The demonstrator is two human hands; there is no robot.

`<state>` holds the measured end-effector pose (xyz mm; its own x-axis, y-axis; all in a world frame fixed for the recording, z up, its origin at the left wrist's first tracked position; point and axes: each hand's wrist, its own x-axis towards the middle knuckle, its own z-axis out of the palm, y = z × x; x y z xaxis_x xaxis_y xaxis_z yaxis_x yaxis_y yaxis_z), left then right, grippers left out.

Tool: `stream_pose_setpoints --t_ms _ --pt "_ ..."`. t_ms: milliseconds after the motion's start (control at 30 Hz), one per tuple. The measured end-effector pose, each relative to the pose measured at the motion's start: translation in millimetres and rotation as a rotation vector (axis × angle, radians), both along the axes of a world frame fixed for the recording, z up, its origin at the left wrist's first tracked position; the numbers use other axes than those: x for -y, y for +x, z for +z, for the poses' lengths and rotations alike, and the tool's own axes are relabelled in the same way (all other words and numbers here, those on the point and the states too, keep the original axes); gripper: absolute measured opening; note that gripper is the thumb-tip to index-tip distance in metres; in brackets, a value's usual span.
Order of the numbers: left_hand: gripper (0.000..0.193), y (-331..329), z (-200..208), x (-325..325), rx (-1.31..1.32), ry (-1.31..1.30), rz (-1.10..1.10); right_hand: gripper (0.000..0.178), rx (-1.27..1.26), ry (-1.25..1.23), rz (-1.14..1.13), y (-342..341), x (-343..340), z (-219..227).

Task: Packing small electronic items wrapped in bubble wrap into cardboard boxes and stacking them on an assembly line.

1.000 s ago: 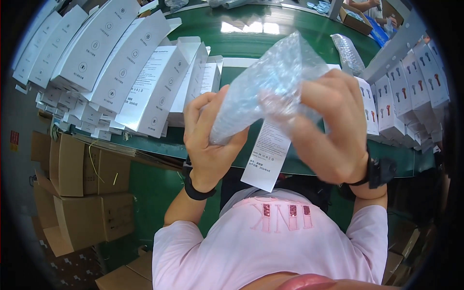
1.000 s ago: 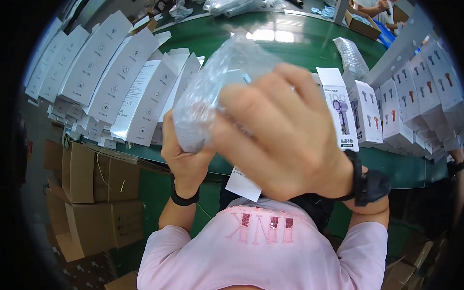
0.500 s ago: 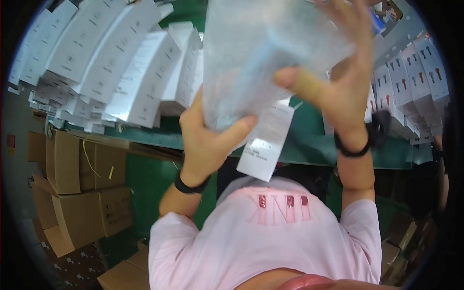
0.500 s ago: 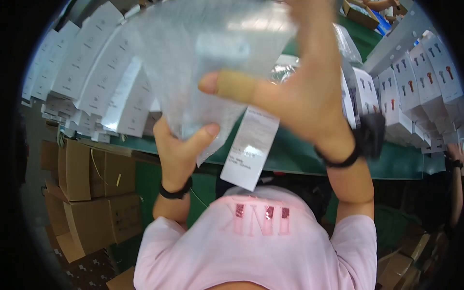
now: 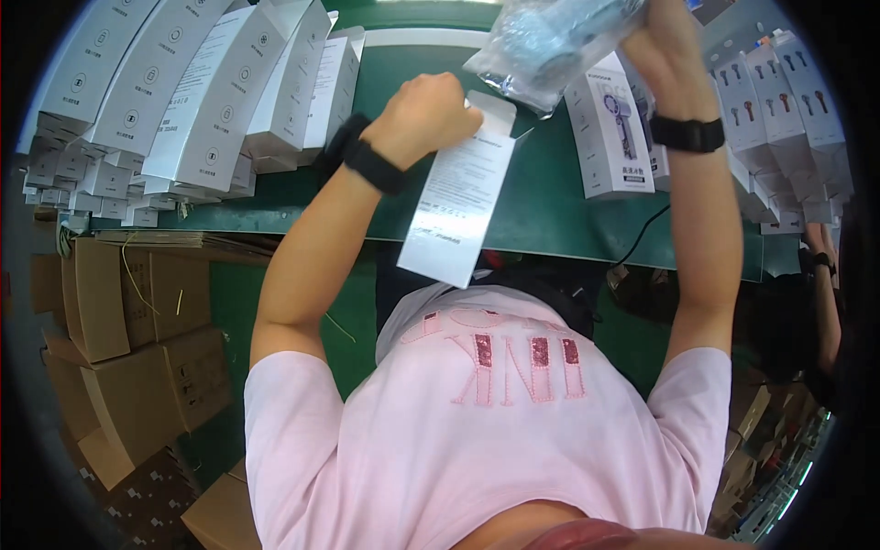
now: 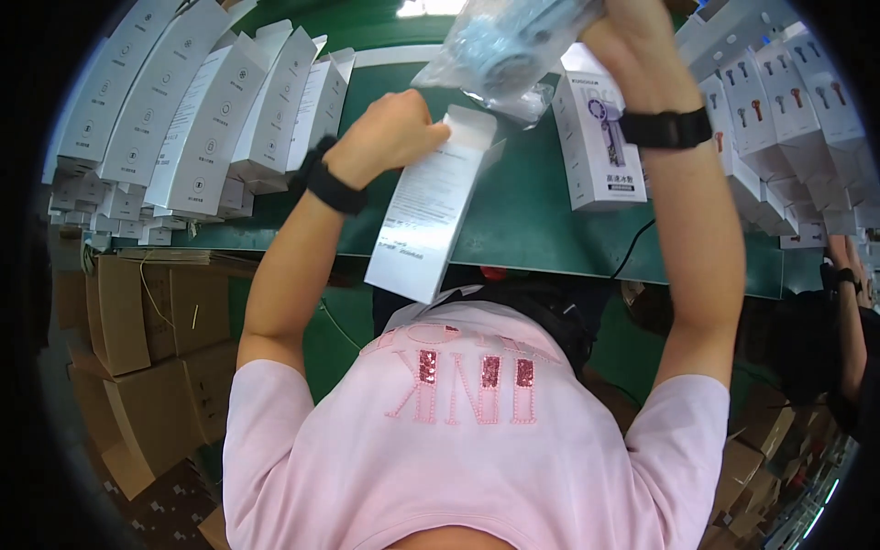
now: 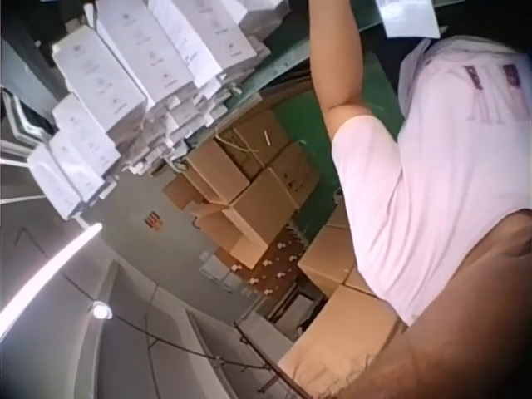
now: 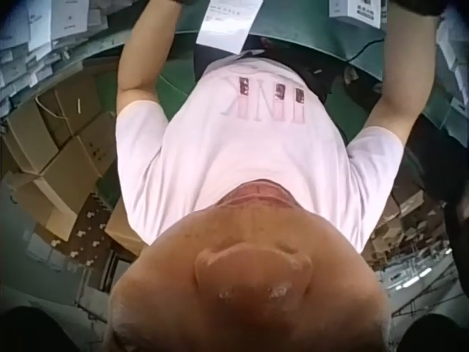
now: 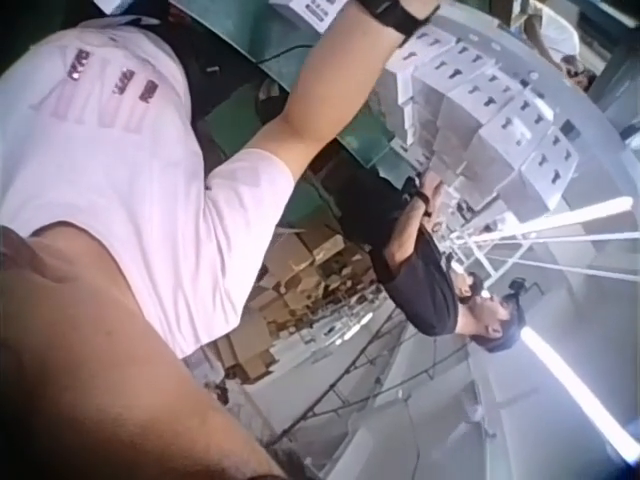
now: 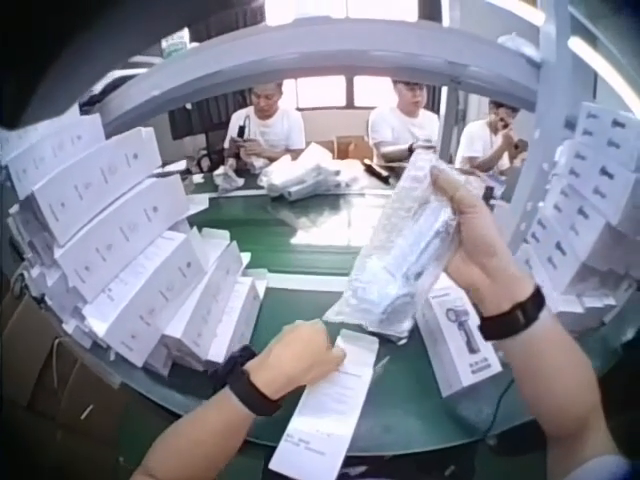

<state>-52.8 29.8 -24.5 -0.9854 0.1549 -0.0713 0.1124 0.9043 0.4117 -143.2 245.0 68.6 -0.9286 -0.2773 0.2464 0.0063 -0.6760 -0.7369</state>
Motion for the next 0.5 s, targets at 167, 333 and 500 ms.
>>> stream_pose_setpoints --t_ms 167,333,500 --pt "0.03 49.0 28.7 -3.3 -0.149 0.312 0.012 0.025 0.031 -0.126 0.009 35.9 12.6 -17.2" --pt "0.034 72.6 47.0 3.7 -0.443 0.542 0.236 0.033 -0.214 0.026 0.162 75.7 12.9 7.8" --pt "0.036 67.2 45.1 -10.4 -0.863 0.784 0.255 0.038 -0.126 0.209 -0.11 121.0 70.4 39.7"
